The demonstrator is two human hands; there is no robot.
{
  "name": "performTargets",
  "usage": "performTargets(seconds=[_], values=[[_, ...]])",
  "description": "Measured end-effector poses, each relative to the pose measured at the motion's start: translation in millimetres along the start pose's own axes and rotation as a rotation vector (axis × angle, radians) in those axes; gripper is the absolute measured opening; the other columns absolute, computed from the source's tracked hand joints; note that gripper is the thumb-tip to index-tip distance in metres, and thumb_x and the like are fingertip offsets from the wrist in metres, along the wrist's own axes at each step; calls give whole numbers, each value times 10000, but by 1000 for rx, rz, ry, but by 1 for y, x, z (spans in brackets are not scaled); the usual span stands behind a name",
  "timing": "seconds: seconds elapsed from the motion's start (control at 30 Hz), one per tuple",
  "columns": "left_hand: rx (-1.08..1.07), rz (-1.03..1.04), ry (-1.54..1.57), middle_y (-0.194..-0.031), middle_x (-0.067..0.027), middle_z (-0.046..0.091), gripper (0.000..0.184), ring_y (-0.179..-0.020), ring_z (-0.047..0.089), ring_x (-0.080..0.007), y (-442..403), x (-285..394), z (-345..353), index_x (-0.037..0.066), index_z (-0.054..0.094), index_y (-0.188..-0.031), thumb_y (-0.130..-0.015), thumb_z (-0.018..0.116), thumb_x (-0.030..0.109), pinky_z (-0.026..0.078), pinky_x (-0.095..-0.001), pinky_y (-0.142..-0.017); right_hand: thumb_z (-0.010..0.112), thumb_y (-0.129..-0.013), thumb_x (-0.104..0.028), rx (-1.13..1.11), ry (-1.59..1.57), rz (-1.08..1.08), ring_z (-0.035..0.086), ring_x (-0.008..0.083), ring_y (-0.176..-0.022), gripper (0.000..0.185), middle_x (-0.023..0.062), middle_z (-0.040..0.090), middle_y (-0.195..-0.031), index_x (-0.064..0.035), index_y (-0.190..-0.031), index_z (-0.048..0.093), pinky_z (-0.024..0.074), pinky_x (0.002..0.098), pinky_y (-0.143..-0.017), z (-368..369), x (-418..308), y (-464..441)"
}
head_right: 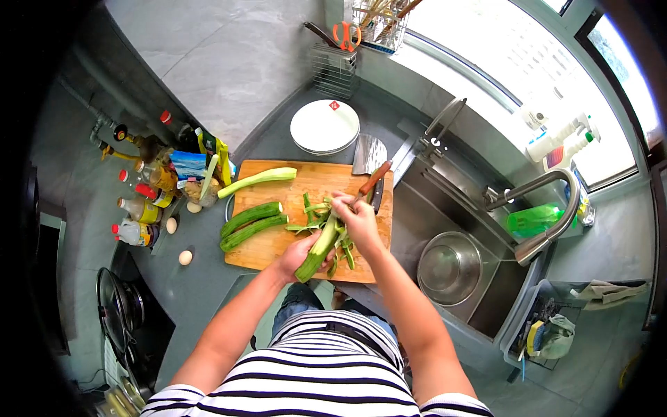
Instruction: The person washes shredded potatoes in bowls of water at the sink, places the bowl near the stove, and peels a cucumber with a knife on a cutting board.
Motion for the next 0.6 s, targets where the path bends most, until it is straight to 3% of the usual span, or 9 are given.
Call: performTargets(seconds=[0.07, 0.1, 0.2, 0.27, 0.3, 0.4, 0.43, 0.53, 0.6], values=[[-67, 0, -26, -783, -41, 523, 407, -607, 464, -122, 5, 3, 1, 90, 519, -1061, -1012, 267, 406, 397, -234, -559, 614, -903, -178, -8, -126, 131, 618, 131, -853, 198, 82, 666, -920, 17, -934, 629, 498, 273, -754, -7, -8, -11], [-80, -5, -19, -762, -35, 497, 407, -589, 429, -118, 8, 5, 2, 88, 508, -1064, -1016, 254, 401, 381, -237, -541, 592, -918, -180, -17, -127, 79, 644, 148, -769, 195, 83, 667, -874, 11, -957, 596, 527, 267, -701, -13, -4, -18], [-64, 41, -112, -781, -24, 558, 453, -621, 497, -99, 23, 12, 11, 77, 539, -1006, -1005, 269, 440, 420, -219, -552, 622, -902, -184, 79, -84, 105, 631, 113, -682, 180, 63, 663, -836, -6, -923, 613, 505, 246, -574, -32, 9, -31], [-26, 20, -84, -783, -27, 558, 464, -621, 501, -105, 23, 11, 1, 81, 539, -1017, -1001, 269, 459, 420, -223, -544, 655, -870, -202, 118, 501, -91, 646, 169, -627, 185, 91, 671, -801, -20, -862, 621, 500, 292, -529, -42, 9, -31], [-7, 11, -69, -784, -28, 557, 470, -621, 503, -107, 22, 9, -6, 83, 539, -1023, -999, 269, 468, 420, -224, -540, 699, -814, -193, 100, 970, -257, 638, 264, -636, 179, 127, 657, -764, -29, -812, 627, 493, 329, -558, -46, 3, -28], [-8, -19, 23, -817, -32, 560, 492, -615, 511, -120, 15, 5, -16, 89, 542, -1039, -991, 272, 497, 432, -232, -537, 723, -779, -205, 54, 1206, -517, 601, 330, -672, 194, 141, 636, -781, -37, -776, 624, 480, 356, -576, -25, -30, -9], [38, -4, 50, -827, -33, 560, 495, -612, 511, -123, 15, 6, -14, 92, 542, -1045, -987, 275, 505, 437, -235, -538, 713, -790, -202, 20, 1126, -287, 643, 287, -788, 161, 141, 665, -927, -55, -810, 650, 495, 328, -689, -24, -27, -9], [147, 30, 99, -848, -33, 558, 498, -611, 514, -131, 11, 7, -3, 101, 544, -1064, -979, 288, 520, 450, -243, -543, 703, -796, -202, 15, 350, -184, 597, 271, -1040, 123, 164, 580, -1221, -92, -849, 687, 446, 351, -890, -8, -10, 1], [181, 39, 96, -854, -31, 554, 487, -623, 517, -134, 7, 7, 0, 106, 545, -1076, -978, 300, 516, 457, -246, -548, 710, -786, -193, -93, 242, -107, 416, 279, -1265, 133, 165, 386, -1429, -119, -896, 712, 289, 391, -1057, 13, -8, 21]])
Point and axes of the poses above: each hand's wrist, its own y-axis away from the middle knuckle, its own z-axis out of the palm, x = y × z, the point moved 2 cm from there along -y, towards the middle knuckle
